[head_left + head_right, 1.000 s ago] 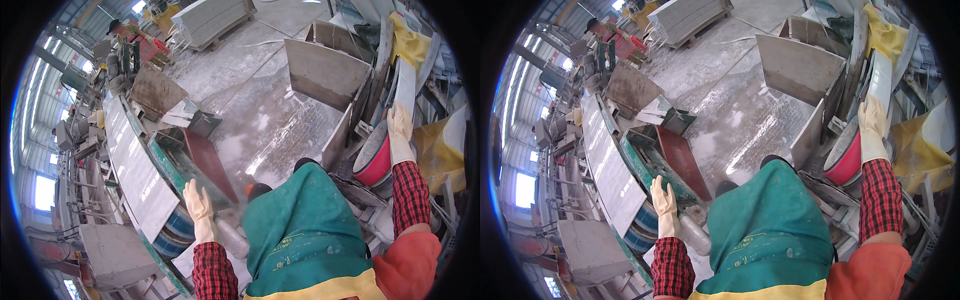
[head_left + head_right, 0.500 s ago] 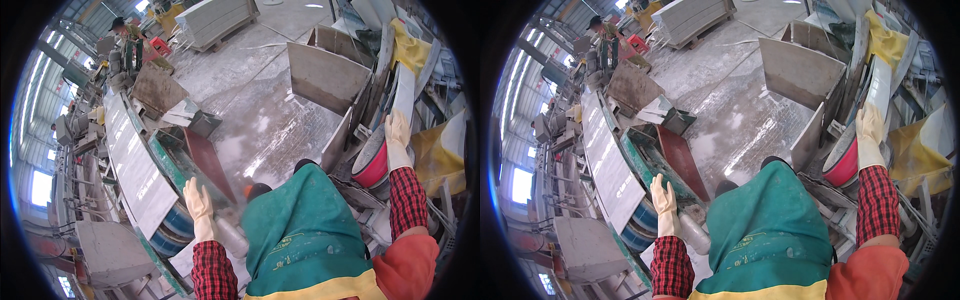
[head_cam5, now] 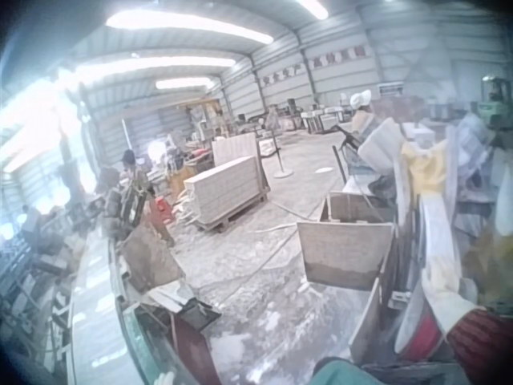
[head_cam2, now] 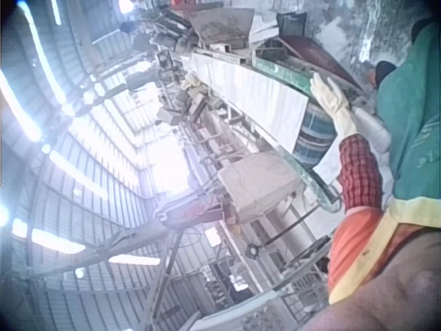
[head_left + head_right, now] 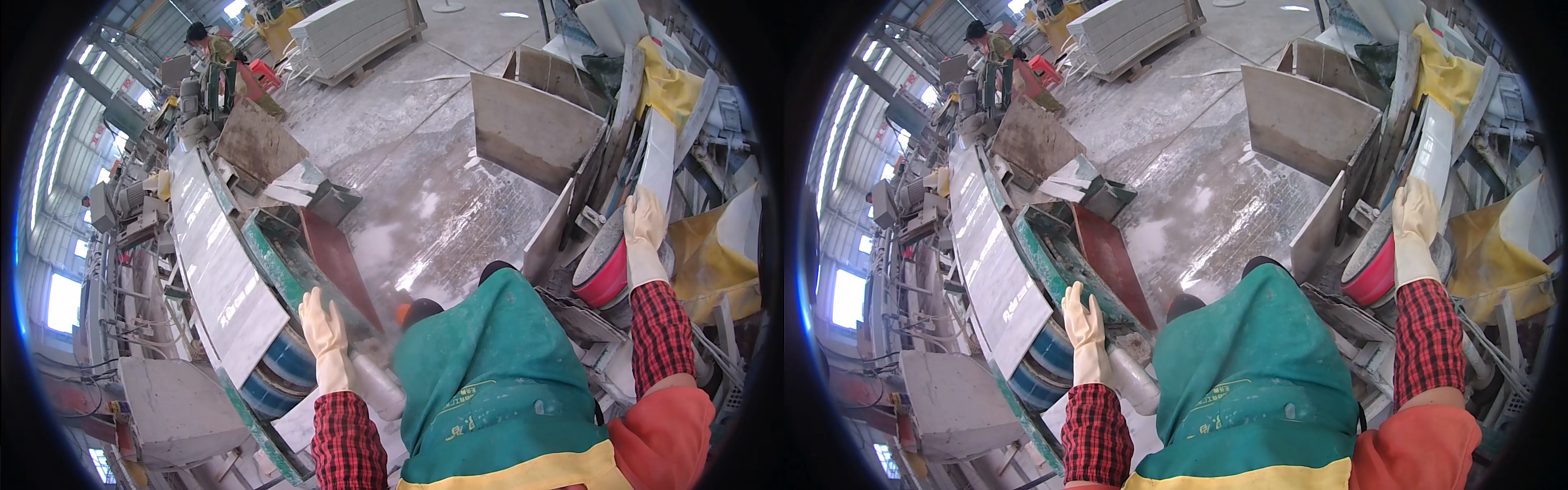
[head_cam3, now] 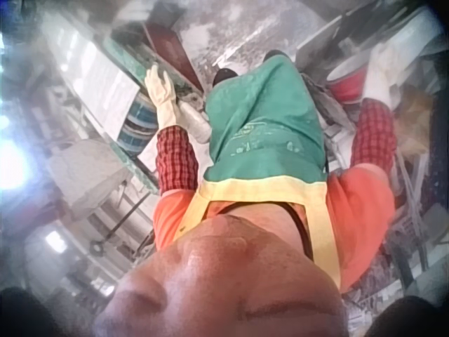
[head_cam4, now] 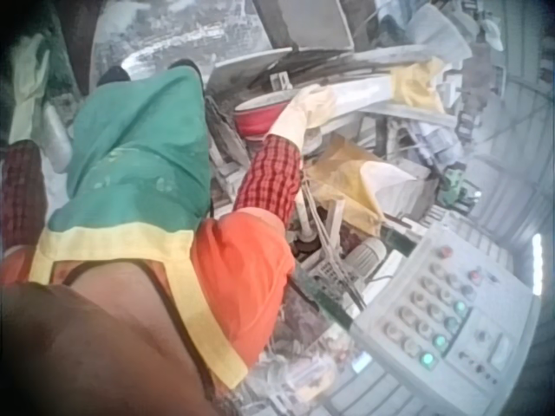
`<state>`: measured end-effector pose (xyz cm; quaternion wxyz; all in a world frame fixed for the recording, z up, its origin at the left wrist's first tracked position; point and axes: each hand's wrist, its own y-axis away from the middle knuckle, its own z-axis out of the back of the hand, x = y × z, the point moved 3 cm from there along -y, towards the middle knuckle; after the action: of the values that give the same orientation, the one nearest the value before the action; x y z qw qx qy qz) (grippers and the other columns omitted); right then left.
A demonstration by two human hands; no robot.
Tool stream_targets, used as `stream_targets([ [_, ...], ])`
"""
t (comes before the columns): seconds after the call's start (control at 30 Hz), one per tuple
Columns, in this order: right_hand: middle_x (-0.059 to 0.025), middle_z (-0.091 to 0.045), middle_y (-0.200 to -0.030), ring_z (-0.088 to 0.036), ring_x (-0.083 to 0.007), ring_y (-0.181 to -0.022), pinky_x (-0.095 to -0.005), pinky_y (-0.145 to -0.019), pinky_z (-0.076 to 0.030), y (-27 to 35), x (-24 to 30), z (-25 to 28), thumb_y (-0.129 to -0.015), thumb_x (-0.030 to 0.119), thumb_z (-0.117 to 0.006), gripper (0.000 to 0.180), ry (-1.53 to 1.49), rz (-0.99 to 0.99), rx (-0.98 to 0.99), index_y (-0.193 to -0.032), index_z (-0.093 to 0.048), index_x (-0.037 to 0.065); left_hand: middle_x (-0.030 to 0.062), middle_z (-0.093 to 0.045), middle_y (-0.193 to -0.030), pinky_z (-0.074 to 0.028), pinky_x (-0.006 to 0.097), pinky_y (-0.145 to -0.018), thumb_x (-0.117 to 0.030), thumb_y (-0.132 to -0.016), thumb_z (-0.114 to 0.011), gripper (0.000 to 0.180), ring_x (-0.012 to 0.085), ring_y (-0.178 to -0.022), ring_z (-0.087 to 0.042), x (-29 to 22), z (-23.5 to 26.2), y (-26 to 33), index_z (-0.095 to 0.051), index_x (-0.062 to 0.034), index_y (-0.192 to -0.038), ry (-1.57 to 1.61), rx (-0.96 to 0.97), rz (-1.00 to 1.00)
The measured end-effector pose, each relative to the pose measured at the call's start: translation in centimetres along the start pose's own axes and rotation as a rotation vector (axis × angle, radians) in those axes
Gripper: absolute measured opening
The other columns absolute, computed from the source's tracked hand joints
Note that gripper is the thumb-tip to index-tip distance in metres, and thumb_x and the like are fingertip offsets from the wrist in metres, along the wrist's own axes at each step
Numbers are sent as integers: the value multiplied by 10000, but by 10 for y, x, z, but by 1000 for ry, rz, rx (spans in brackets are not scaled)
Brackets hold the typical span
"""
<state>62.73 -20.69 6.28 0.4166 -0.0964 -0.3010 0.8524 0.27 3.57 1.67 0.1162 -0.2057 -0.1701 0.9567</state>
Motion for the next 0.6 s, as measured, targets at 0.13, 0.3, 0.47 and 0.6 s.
stream_targets([
  [0.13, -133, -627, -1087, -587, -333, -1053, -435, -901, -470, 2, 4, 6, -899, 252, -555, 293, 4, -16, 47, -1137, -611, 90, 262, -559, -1306, -354, 467, -1087, -113, -888, -620, 421, 436, -1243, -482, 0, 0, 0, -553, -12, -1292, 7, 3, -7],
  [0.3, -107, -642, -1098, -593, -313, -1052, -424, -906, -470, 7, 5, 8, -872, 239, -581, 285, -9, -25, 43, -1116, -624, 99, 265, -556, -1307, -356, 471, -1083, -117, -884, -625, 429, 440, -1238, -481, 2, -1, 0, -552, -10, -1293, 17, -6, -11],
  [0.47, -135, -545, -1317, -507, -330, -1235, -457, -1020, -418, 6, -6, 0, -817, 396, -670, 598, 134, -220, 180, -1335, -521, 138, 266, -560, -1298, -365, 470, -1072, -106, -879, -627, 423, 435, -1226, -489, 9, 1, 1, -557, -9, -1285, 10, -36, -25],
  [0.6, -211, -465, -1401, -432, -424, -1289, -489, -1060, -376, 12, -24, -14, -872, 332, -614, 456, 129, -474, 279, -1308, -571, 206, 240, -596, -1206, -424, 452, -992, -88, -854, -633, 370, 410, -1130, -529, 1, 12, -1, -581, -8, -1211, 67, -80, -43],
])
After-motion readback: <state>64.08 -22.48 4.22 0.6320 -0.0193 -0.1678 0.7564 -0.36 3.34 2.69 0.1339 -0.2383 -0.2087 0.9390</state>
